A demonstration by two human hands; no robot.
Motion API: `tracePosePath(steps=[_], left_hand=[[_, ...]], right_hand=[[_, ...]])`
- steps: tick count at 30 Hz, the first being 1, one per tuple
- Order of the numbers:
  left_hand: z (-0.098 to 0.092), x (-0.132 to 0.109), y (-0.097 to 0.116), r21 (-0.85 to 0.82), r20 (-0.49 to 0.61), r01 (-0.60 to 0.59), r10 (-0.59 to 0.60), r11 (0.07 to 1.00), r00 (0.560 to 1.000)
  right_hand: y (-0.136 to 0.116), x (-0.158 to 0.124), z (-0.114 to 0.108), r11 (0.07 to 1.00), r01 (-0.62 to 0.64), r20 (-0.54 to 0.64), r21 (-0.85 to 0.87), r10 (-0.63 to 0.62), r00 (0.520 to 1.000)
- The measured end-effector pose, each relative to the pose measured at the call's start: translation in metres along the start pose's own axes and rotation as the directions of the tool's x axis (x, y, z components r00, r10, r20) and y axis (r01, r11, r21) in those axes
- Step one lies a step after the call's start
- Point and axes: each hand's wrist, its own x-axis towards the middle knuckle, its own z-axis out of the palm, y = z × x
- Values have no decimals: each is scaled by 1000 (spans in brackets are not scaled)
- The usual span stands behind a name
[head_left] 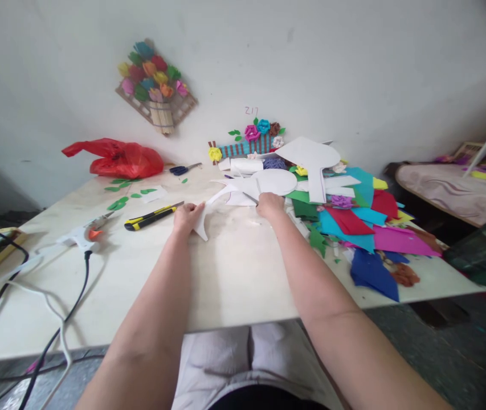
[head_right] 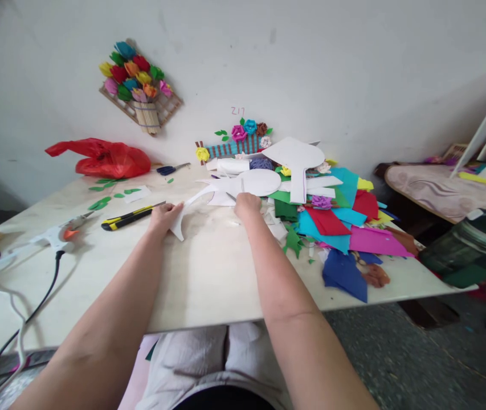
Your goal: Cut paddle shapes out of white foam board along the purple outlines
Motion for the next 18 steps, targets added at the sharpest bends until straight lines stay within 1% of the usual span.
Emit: tracePosePath(steps=[3,5,6,7,8,10,11,12,13,15,18], left_hand=[[1,2,-1,-38,-3,0,0,999,1000],[2,2,-1,-80,-18,14,-15,997,1000],[2,3,-2,-106,-27,23,-26,994,999],[3,4,-2,-132,-36,30,-35,991,999],[3,5,-3,-155,-45,37,-45,987,998],[3,7,-4,-192,-61,48,-61,980,996],[3,8,-5,-206,-69,53,-69,977,995],[3,9,-5,-219,-75,58,-76,974,994],[3,9,-6,-232,-81,60,-81,971,993],[3,9,-6,-266,-84,60,-85,962,993],[3,7,-4,-316,-60,44,-66,948,996]], right_hand=[[5,1,-1,991,-43,-67,123,51,996],[6,2,0,958,-64,-55,281,83,995],[6,2,0,917,-73,-18,393,87,996],[6,2,1,851,-78,33,520,72,997],[5,2,1,761,-83,86,643,36,996],[4,0,2,557,-92,159,825,-74,985],[3,-1,2,478,-96,178,873,-129,976],[3,-2,2,426,-96,188,900,-181,965],[4,-3,2,394,-97,199,914,-229,953],[5,-4,2,367,-115,239,923,-312,919],[4,-6,3,367,-138,289,920,-396,872]])
